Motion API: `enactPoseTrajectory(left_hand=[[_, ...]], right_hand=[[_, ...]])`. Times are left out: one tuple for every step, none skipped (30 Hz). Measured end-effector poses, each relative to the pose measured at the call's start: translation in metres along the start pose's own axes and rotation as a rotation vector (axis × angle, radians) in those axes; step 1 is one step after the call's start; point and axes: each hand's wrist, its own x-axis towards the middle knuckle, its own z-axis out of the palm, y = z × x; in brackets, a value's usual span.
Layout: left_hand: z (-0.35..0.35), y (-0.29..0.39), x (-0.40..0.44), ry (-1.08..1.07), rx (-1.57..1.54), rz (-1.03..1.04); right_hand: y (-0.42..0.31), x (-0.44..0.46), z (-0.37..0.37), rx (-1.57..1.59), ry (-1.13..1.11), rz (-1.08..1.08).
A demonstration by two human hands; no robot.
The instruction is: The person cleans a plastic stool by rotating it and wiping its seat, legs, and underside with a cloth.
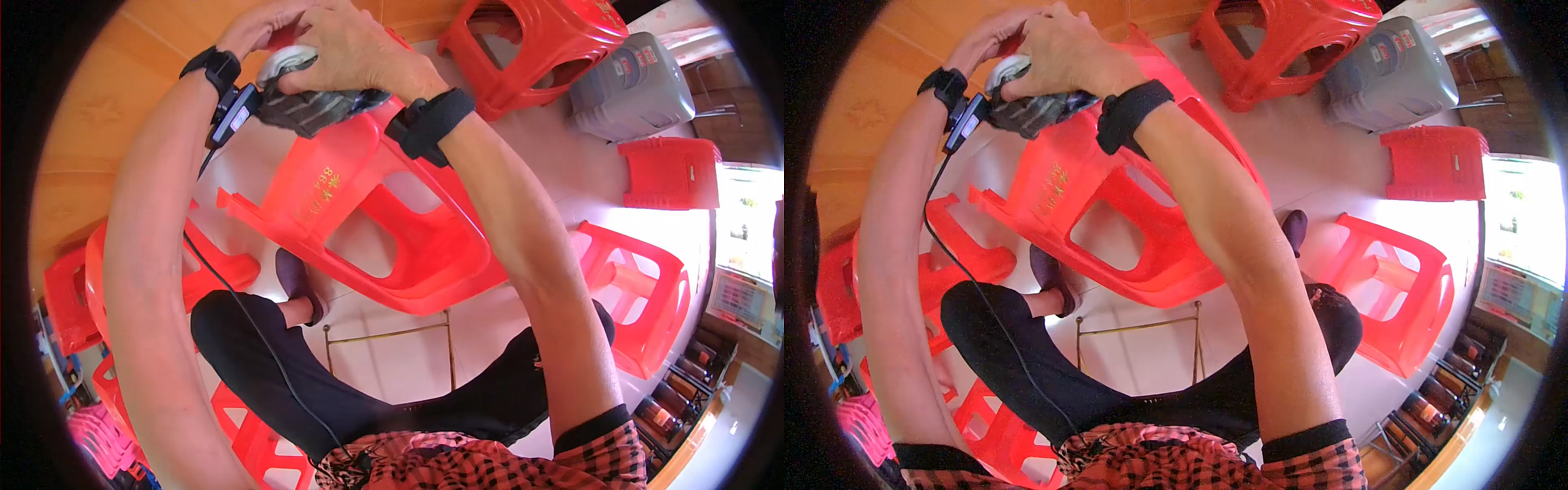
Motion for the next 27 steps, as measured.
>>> enactPoseTrajectory(left_hand=[[-0.002,0.003,-0.005,0.054,0.136,0.009],[-0.004,0.005,-0.011,0.105,0.271,0.018],[-0.004,0.008,-0.018,0.156,0.407,0.026],[-0.003,0.011,-0.023,0.202,0.541,0.037],[0.0,0.01,-0.031,0.251,0.669,0.048],[0.007,0.002,-0.038,0.311,0.672,0.275],[0.007,0.006,-0.042,0.313,0.674,0.274],[0.006,0.011,-0.047,0.289,0.852,0.263],[0.001,0.012,-0.052,0.263,1.03,0.248],[-0.002,0.01,-0.054,0.266,1.035,0.243],[-0.004,0.007,-0.055,0.3,0.961,0.309],[-0.002,0.003,-0.06,0.336,0.886,0.372],[-0.001,-0.001,-0.062,0.341,0.891,0.362],[0.005,-0.01,-0.06,0.391,0.87,0.262],[0.017,-0.02,-0.058,0.442,0.842,0.161],[0.029,-0.03,-0.048,0.443,0.834,0.158],[0.047,-0.043,-0.038,0.383,0.82,0.366],[0.057,-0.05,-0.026,0.326,0.804,0.587],[0.067,-0.053,-0.018,0.317,0.79,0.605],[0.082,-0.059,-0.008,0.304,0.896,0.497],[0.095,-0.07,0.003,0.288,1.001,0.38],[0.105,-0.088,0.015,0.335,0.903,0.524],[0.106,-0.097,0.03,0.319,0.899,0.52],[0.112,-0.102,0.039,0.332,0.776,0.384],[0.118,-0.103,0.041,0.34,0.655,0.241],[0.113,-0.092,0.045,0.232,0.807,0.035],[0.115,-0.095,0.046,0.226,0.815,0.034]], right_hand=[[-0.001,0.001,0.004,0.017,-0.002,0.05],[-0.002,0.002,0.008,0.034,-0.004,0.102],[-0.006,0.002,0.009,0.039,0.003,0.101],[-0.009,0.0,0.009,0.018,0.002,0.038],[-0.013,-0.001,0.01,-0.003,-0.005,-0.025],[-0.013,0.001,0.016,-0.002,-0.004,-0.028],[-0.015,0.002,0.022,-0.013,-0.018,-0.051],[-0.014,0.004,0.027,-0.024,-0.032,-0.079],[-0.018,0.006,0.027,-0.021,-0.033,-0.086],[-0.02,0.006,0.027,-0.033,-0.07,-0.067],[-0.022,0.005,0.027,-0.044,-0.108,-0.048],[-0.023,0.003,0.028,-0.033,-0.109,-0.051],[-0.024,0.001,0.03,0.006,-0.102,-0.02],[-0.024,-0.004,0.032,0.047,-0.101,0.019],[-0.02,-0.012,0.035,0.056,-0.113,0.022],[-0.012,-0.021,0.038,0.028,-0.108,0.029],[-0.006,-0.033,0.038,-0.002,-0.106,0.043],[0.006,-0.042,0.036,0.009,-0.126,0.067],[0.015,-0.052,0.038,-0.012,-0.128,0.077],[0.027,-0.065,0.038,-0.005,-0.159,0.138],[0.037,-0.076,0.037,0.01,-0.19,0.203],[0.042,-0.087,0.034,0.017,-0.191,0.209],[0.051,-0.089,0.031,0.021,-0.19,0.226],[0.063,-0.088,0.032,0.057,-0.161,0.149],[0.068,-0.092,0.033,0.096,-0.129,0.078],[0.071,-0.093,0.034,0.093,-0.15,0.133],[0.074,-0.096,0.034,0.095,-0.141,0.137]])
